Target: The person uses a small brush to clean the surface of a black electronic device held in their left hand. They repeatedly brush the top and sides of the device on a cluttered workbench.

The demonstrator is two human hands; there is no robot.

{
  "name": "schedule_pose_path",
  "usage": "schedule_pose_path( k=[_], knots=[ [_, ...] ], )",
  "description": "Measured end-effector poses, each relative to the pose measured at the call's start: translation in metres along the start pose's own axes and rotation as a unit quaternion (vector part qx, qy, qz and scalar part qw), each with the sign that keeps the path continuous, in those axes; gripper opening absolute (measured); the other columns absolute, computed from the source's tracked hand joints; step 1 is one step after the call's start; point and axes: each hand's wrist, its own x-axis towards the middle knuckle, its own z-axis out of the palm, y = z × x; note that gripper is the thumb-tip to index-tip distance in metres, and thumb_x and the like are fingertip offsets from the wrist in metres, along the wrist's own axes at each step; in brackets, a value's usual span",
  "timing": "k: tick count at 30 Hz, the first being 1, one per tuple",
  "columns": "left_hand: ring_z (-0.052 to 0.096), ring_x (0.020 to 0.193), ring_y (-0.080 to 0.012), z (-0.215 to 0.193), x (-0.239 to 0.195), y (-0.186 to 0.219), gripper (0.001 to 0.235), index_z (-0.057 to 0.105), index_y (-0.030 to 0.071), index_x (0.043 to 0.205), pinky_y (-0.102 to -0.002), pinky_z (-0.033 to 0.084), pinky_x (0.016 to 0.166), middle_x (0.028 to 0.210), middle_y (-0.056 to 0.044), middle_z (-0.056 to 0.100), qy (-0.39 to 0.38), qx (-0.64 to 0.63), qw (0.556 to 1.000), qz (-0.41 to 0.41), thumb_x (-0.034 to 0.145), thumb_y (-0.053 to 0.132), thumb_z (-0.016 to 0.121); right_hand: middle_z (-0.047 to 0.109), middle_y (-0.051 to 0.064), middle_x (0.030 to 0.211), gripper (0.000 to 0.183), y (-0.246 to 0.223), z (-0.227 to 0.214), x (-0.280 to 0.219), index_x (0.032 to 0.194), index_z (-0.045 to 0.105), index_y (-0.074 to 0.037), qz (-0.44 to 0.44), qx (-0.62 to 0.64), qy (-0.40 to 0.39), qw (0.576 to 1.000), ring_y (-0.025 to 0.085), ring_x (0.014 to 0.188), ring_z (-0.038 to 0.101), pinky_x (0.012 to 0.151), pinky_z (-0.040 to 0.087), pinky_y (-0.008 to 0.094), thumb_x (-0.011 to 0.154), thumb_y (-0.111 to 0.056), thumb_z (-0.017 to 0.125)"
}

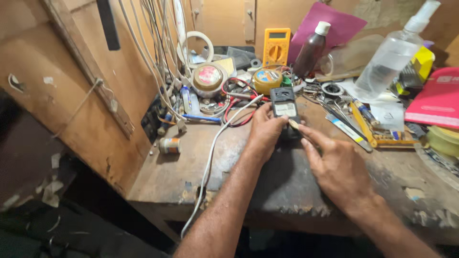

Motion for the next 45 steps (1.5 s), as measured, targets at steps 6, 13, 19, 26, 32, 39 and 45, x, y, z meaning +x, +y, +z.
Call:
schedule_pose_path(
  k=[6,13,19,26,32,39,45],
  knots=[
    [0.072,0.091,-0.0214,-0.007,0.005,-0.015,0.035,0.058,-0.008,0.125,-0.033,0.06,0.081,0.106,-0.016,0.071,0.018,0.022,0.999,0.04,0.089,-0.006,0.06,0.074,0.021,0.104,0.031,-0.004,0.003,0.003,0.125,0.074,-0.017,-0.069,0.056,0.053,0.995,0.04,0.088,0.073,0.074,0.057,0.048,0.097,-0.027,0.064],
    [0.069,0.088,-0.0199,-0.01,0.003,-0.019,0.038,0.057,-0.009,0.127,-0.032,0.058,0.077,0.105,-0.016,0.071,0.026,0.043,0.998,0.042,0.089,-0.006,0.06,0.073,0.024,0.093,0.033,-0.011,-0.001,-0.006,0.129,0.072,-0.02,-0.056,0.031,0.045,0.997,0.04,0.082,0.073,0.07,0.056,0.048,0.098,-0.028,0.064],
    [0.071,0.096,-0.0193,-0.01,-0.004,-0.005,0.042,0.054,-0.006,0.13,-0.031,0.059,0.084,0.11,-0.014,0.071,0.024,0.069,0.997,0.029,0.088,-0.006,0.059,0.073,0.024,0.09,0.035,-0.005,-0.002,-0.004,0.13,0.073,-0.024,-0.011,0.023,0.024,0.999,0.04,0.08,0.073,0.07,0.056,0.047,0.096,-0.026,0.064],
    [0.074,0.091,-0.023,-0.005,-0.007,0.012,0.038,0.051,-0.005,0.127,-0.035,0.061,0.08,0.107,-0.015,0.071,0.015,0.008,1.0,-0.005,0.09,-0.004,0.055,0.076,0.019,0.098,0.033,-0.012,-0.008,-0.007,0.127,0.072,-0.021,-0.043,0.089,0.057,0.994,0.036,0.09,0.075,0.074,0.057,0.044,0.095,-0.024,0.064],
    [0.075,0.088,-0.025,0.0,-0.019,0.011,0.035,0.049,-0.006,0.127,-0.035,0.063,0.077,0.104,-0.017,0.071,0.014,0.0,1.0,-0.013,0.092,-0.005,0.055,0.075,0.018,0.098,0.035,-0.011,-0.015,-0.002,0.128,0.071,-0.026,0.0,0.084,0.053,0.995,0.035,0.084,0.076,0.067,0.057,0.044,0.095,-0.026,0.062],
    [0.075,0.082,-0.0223,0.009,-0.024,0.02,0.034,0.048,-0.001,0.125,-0.034,0.063,0.074,0.098,-0.013,0.071,0.033,-0.028,0.996,-0.075,0.091,0.001,0.054,0.077,0.018,0.093,0.032,-0.004,-0.015,0.007,0.128,0.071,-0.032,0.094,0.06,0.024,0.993,0.033,0.076,0.078,0.066,0.059,0.044,0.096,-0.035,0.067],
    [0.071,0.087,-0.017,0.013,-0.024,0.023,0.036,0.054,-0.008,0.13,-0.03,0.06,0.076,0.104,-0.015,0.073,0.055,0.113,0.992,0.013,0.095,-0.001,0.058,0.077,0.016,0.099,0.035,-0.002,-0.01,0.006,0.127,0.076,-0.035,0.102,0.055,-0.006,0.993,0.033,0.085,0.077,0.069,0.059,0.043,0.092,-0.034,0.072]
  ],
)
